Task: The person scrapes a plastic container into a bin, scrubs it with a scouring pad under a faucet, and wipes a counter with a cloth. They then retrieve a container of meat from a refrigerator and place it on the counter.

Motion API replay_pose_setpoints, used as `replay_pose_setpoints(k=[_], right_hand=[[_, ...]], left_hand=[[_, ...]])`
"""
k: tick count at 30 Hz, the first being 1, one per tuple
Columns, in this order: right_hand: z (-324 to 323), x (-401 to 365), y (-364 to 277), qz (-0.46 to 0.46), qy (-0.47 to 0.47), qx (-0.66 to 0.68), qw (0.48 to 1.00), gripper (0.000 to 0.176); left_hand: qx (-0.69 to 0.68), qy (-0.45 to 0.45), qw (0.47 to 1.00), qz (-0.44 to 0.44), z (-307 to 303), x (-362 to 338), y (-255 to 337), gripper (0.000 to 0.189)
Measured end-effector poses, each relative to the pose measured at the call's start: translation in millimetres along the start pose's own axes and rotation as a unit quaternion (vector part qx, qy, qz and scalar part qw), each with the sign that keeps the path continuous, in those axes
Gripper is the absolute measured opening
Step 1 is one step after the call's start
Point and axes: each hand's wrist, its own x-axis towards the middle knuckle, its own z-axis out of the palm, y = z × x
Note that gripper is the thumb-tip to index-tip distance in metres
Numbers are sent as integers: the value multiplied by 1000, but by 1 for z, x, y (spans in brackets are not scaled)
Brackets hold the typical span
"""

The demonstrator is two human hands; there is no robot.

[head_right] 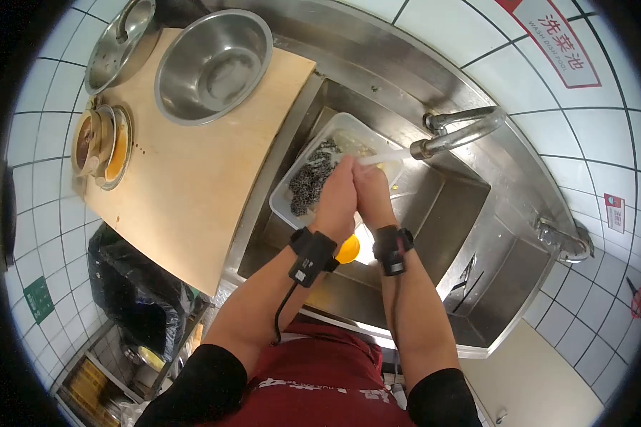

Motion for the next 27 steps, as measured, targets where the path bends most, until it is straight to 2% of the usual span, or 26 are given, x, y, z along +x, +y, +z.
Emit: replay_pose_setpoints(k=[2, 3, 4, 5, 6, 7, 8, 9, 10, 11, 12, 13, 14, 15, 16, 17, 18, 19, 20, 21, 22, 23, 24, 25, 26, 27], right_hand=[[-7, -2, 0, -107, 6, -137, 985, 33], [-7, -1, -3, -148, 1, -172, 974, 26], [-7, -2, -7, -148, -1, -173, 974, 26], [-6, -6, -20, -32, -16, 49, 998, 25], [-5, -8, -27, 89, -28, 268, 959, 23], [-15, 0, -8, 89, -29, 268, 959, 23], [-34, 13, 24, 134, -183, 440, 869, 25], [-41, 16, 26, 170, -325, 583, 725, 26], [-46, 17, 27, 172, -325, 582, 725, 26], [-41, 12, -3, 123, -211, 387, 889, 30], [-33, 8, -20, 65, -78, 163, 981, 35], [-23, 3, -21, 65, -77, 163, 981, 35], [-12, -4, -22, 60, -55, 370, 925, 40], [-6, -9, -21, 51, -31, 560, 826, 46], [-6, -12, -22, 53, -30, 559, 827, 46], [-7, -14, -27, 100, -72, 591, 797, 51], [-10, -15, -34, 146, -113, 619, 763, 56], [-17, -17, -43, 184, -137, 620, 750, 61], [-26, -14, -43, 183, -136, 620, 751, 61], [-34, -9, -43, 154, -125, 606, 770, 61], [-38, -8, -41, 127, -112, 591, 789, 60], [-29, -9, -50, 160, -52, 591, 789, 64], [-21, -10, -44, 159, -51, 591, 789, 64], [-15, -12, -30, 151, -107, 664, 724, 67], [-12, -16, -26, 143, -163, 728, 650, 71], [-19, -22, -24, 164, -177, 737, 631, 72]], left_hand=[[-12, 28, 998, 46, 6, -1, -10, 22], [-27, 14, 998, 59, 7, -1, -11, 24], [-29, 16, 998, 59, 5, 1, -11, 24], [-15, -16, 996, 83, 6, 2, -3, 25], [0, -48, 993, 105, 6, 1, 6, 26], [-1, -47, 993, 105, 3, -1, 16, 26], [1, -100, 995, 11, -2, -4, 28, 28], [0, -152, 985, -84, -4, -7, 33, 31], [-2, -151, 985, -84, -3, -6, 25, 31], [146, -142, 970, 130, -3, -4, 9, 35], [286, -125, 890, 334, -2, -1, -5, 39], [351, -143, 792, 479, 0, 7, -11, 51], [351, -144, 792, 478, -1, 8, -10, 51], [419, -127, 771, 463, -5, 9, -9, 54], [484, -109, 746, 445, -11, 9, -8, 58], [540, -110, 715, 429, -23, 15, -4, 63], [539, -108, 716, 430, -30, 13, 3, 63], [535, -119, 749, 373, -34, 10, 9, 62], [529, -130, 777, 314, -33, 7, 14, 61], [550, -210, 745, 314, -29, 3, 18, 61], [549, -213, 746, 311, -25, -2, 10, 61], [537, -197, 726, 381, -19, -6, 0, 62], [522, -178, 701, 451, -14, -7, -1, 62], [577, -181, 663, 441, -18, 3, 7, 65], [575, -179, 664, 442, -23, 8, 14, 65], [571, -160, 696, 404, -27, 10, 19, 65]])
